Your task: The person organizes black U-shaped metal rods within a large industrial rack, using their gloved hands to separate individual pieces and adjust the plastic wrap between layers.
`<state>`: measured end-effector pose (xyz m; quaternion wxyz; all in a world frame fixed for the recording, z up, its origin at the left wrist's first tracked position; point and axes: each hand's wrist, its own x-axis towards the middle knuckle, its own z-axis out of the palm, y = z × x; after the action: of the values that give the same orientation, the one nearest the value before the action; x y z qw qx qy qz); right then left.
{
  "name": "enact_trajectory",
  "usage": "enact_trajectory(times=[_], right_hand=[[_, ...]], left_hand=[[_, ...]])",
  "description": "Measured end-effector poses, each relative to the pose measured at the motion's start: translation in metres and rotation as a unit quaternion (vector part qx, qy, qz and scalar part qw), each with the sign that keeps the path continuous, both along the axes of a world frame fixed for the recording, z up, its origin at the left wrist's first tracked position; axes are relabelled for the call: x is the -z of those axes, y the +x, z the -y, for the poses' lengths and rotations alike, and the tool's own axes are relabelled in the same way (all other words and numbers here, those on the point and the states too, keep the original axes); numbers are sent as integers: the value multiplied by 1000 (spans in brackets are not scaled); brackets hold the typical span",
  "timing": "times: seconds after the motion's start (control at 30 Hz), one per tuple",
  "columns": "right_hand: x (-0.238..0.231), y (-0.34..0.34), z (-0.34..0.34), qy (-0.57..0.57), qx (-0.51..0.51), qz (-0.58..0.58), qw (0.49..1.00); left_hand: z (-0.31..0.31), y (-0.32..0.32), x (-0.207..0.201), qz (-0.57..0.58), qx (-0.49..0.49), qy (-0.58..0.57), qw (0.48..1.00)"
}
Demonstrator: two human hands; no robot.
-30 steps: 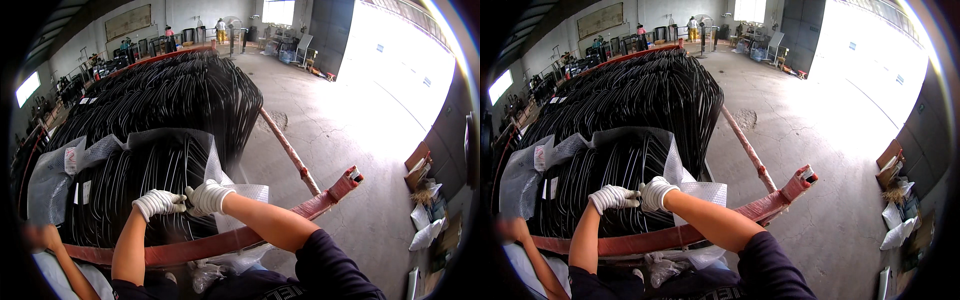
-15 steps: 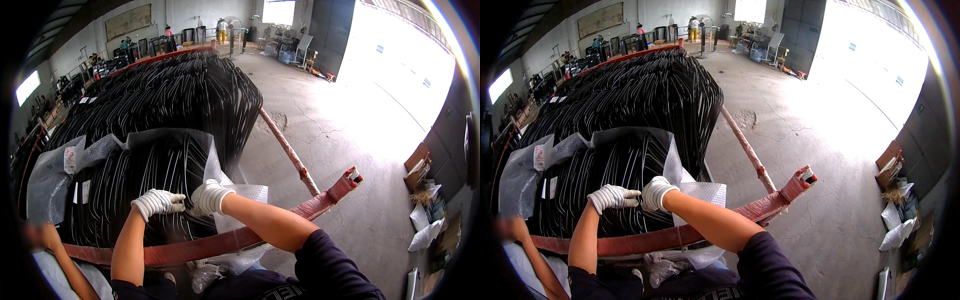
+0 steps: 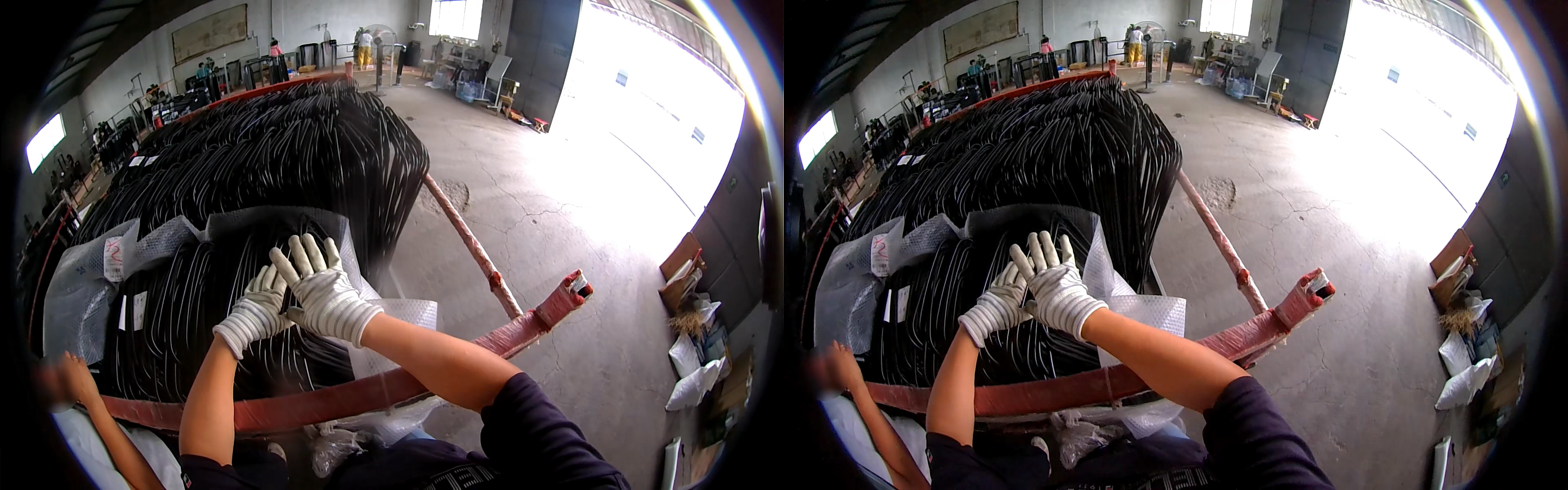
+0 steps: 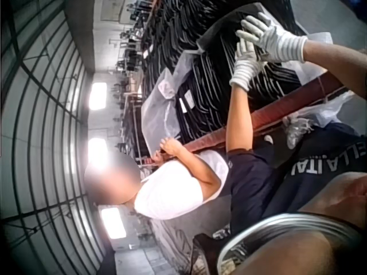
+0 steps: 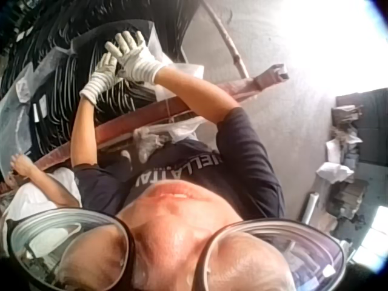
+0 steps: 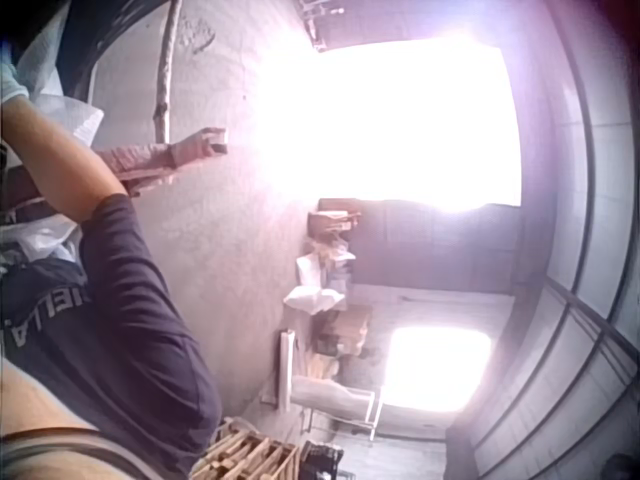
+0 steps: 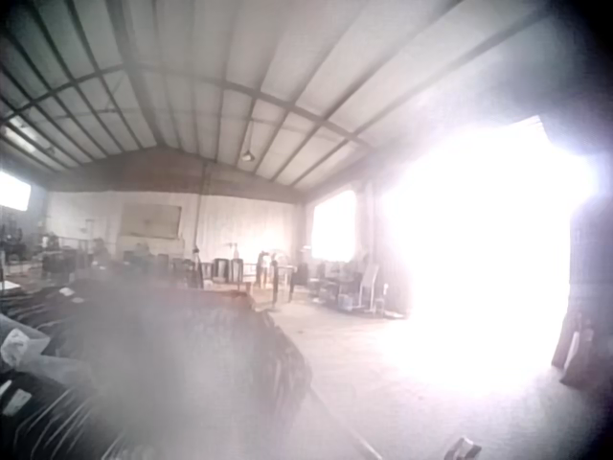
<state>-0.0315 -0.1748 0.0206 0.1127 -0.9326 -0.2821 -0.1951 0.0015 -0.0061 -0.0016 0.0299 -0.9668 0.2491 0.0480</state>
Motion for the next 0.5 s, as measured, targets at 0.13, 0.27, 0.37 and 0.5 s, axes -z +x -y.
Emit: enact_trajectory(times=[0.13, 0.27, 0.37, 0.5], right_hand=[[-5, 2, 2, -76, 11, -139, 987], [-17, 2, 1, -223, -33, -299, 927], [-4, 4, -4, -56, -201, -174, 962], [-25, -13, -9, -43, -218, -216, 951]], left_hand=[[5, -1, -5, 89, 2, -92, 992], [11, -2, -17, 199, 54, -233, 950], [14, -9, -28, 126, 114, -421, 891], [1, -22, -13, 88, 113, -347, 927]])
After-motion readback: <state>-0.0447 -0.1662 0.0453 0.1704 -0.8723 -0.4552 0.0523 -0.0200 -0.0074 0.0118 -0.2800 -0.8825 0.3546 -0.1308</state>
